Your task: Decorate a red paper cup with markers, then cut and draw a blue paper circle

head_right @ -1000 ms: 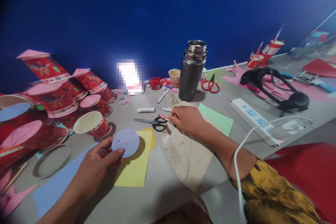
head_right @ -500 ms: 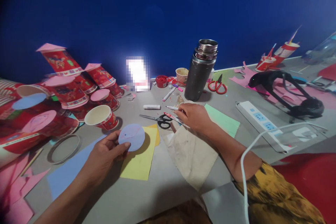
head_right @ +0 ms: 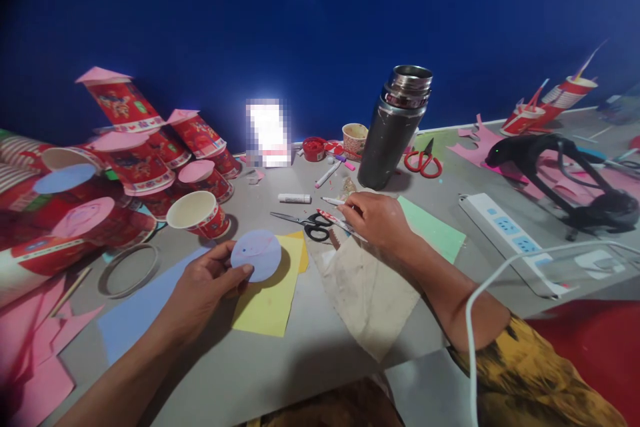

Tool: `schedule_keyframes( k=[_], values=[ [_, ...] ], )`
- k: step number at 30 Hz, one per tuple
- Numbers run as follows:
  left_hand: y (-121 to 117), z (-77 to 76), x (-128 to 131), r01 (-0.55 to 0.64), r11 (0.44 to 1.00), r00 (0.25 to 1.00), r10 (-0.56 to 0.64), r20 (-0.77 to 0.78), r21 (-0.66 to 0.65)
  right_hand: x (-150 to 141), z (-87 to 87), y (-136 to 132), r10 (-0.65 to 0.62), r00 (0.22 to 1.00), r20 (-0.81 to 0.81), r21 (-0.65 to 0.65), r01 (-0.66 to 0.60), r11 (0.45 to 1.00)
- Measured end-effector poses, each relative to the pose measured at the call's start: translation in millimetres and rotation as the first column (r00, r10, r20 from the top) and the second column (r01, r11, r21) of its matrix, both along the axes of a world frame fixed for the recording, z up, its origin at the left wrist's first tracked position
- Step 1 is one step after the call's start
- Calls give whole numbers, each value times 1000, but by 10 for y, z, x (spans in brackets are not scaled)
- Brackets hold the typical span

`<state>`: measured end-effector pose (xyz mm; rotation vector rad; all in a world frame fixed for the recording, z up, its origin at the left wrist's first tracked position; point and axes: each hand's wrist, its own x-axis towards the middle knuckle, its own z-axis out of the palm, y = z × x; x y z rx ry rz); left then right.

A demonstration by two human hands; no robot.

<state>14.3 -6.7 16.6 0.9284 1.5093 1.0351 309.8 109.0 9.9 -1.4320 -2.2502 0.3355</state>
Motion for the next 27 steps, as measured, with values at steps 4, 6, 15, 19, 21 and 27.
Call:
schedule_keyframes(
  k=[4, 6, 15, 19, 21, 27],
  values=[
    [2, -4, 0, 7, 1000, 1000, -7, -13, 1, 9, -6, -2, 8, 1000, -18, 4, -8, 1000],
    [4, -6, -3, 7, 1000, 1000, -7, -11, 0, 11, -12, -2, 3, 1000, -23, 13, -3, 1000],
    [-9, 8, 2, 13, 1000, 1000, -13, -18, 9, 7, -11, -8, 6, 1000, -22, 27, -6, 1000],
    [-14, 37, 23, 13, 1000, 1000, -12, -26, 9, 7, -20, -8, 2, 1000, -30, 22, -1, 1000],
    [-15, 42, 27, 13, 1000, 1000, -13, -23, 17, 9, -29, -7, 1, 1000, -29, 24, 0, 1000],
    [-11, 16, 8, 29, 999, 999, -29, -17, 22, 19, -45, -7, 13, 1000, -25, 39, -12, 999]
  ],
)
